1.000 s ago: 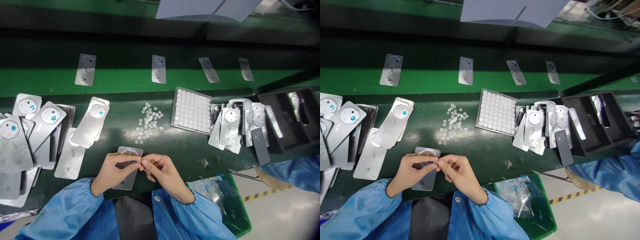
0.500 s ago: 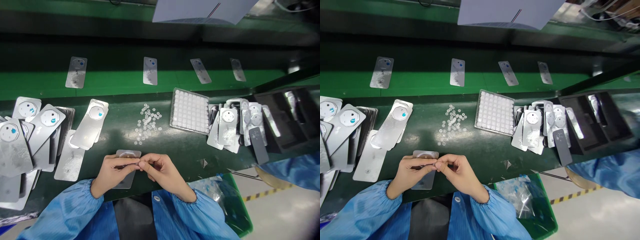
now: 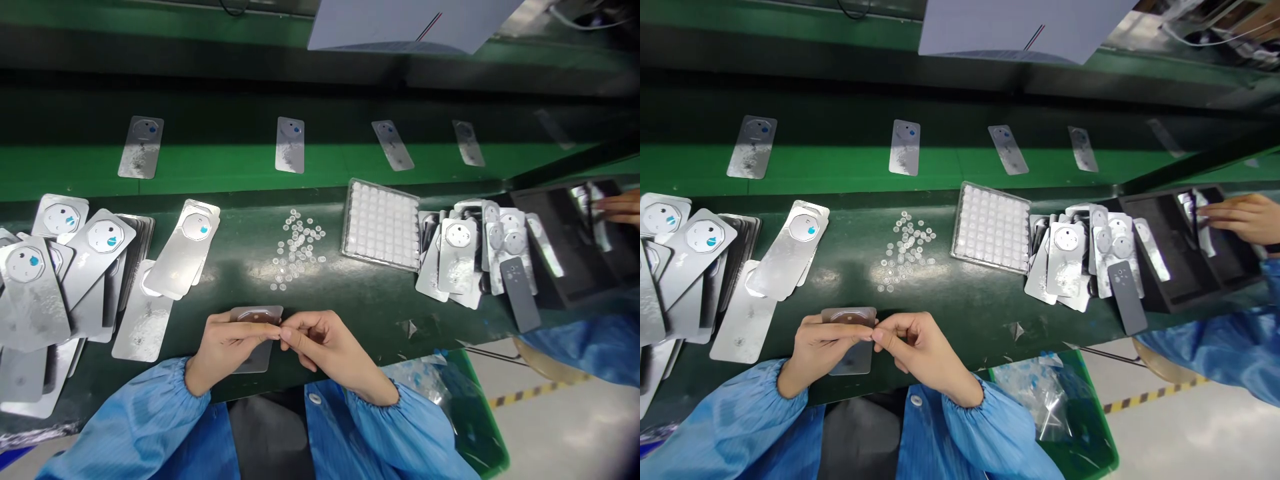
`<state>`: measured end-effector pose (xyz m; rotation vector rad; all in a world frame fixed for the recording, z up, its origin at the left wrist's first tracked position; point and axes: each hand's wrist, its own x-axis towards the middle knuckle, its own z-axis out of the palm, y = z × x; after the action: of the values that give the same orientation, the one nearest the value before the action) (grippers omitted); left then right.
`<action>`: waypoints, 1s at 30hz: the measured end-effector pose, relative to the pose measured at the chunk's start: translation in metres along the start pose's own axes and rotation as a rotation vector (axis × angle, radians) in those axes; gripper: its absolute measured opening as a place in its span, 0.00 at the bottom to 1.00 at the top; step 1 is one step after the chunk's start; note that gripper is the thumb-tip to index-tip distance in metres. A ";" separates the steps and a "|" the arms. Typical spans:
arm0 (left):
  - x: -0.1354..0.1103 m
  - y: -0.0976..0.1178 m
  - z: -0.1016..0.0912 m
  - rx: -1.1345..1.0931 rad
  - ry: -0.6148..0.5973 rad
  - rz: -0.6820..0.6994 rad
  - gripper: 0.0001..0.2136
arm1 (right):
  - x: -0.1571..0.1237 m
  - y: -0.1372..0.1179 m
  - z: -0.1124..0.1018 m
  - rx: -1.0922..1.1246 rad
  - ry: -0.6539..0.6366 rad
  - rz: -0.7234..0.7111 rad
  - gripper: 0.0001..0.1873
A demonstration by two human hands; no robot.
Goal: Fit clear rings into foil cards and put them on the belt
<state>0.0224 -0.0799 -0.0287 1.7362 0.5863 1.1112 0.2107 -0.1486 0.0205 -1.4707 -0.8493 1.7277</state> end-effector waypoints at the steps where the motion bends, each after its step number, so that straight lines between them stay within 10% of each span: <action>1: 0.000 0.000 0.000 -0.001 0.001 0.001 0.09 | 0.000 -0.001 0.001 0.026 0.001 0.000 0.25; 23: 0.005 0.009 -0.001 -0.092 -0.101 -0.276 0.05 | -0.001 0.003 0.007 -0.088 0.182 -0.212 0.17; 30: -0.009 0.004 0.000 -0.140 -0.073 -0.414 0.14 | 0.003 0.019 0.019 -0.251 0.451 -0.345 0.13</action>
<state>0.0183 -0.0886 -0.0284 1.4444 0.7617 0.7748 0.1902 -0.1571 0.0057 -1.6736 -1.0208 1.0116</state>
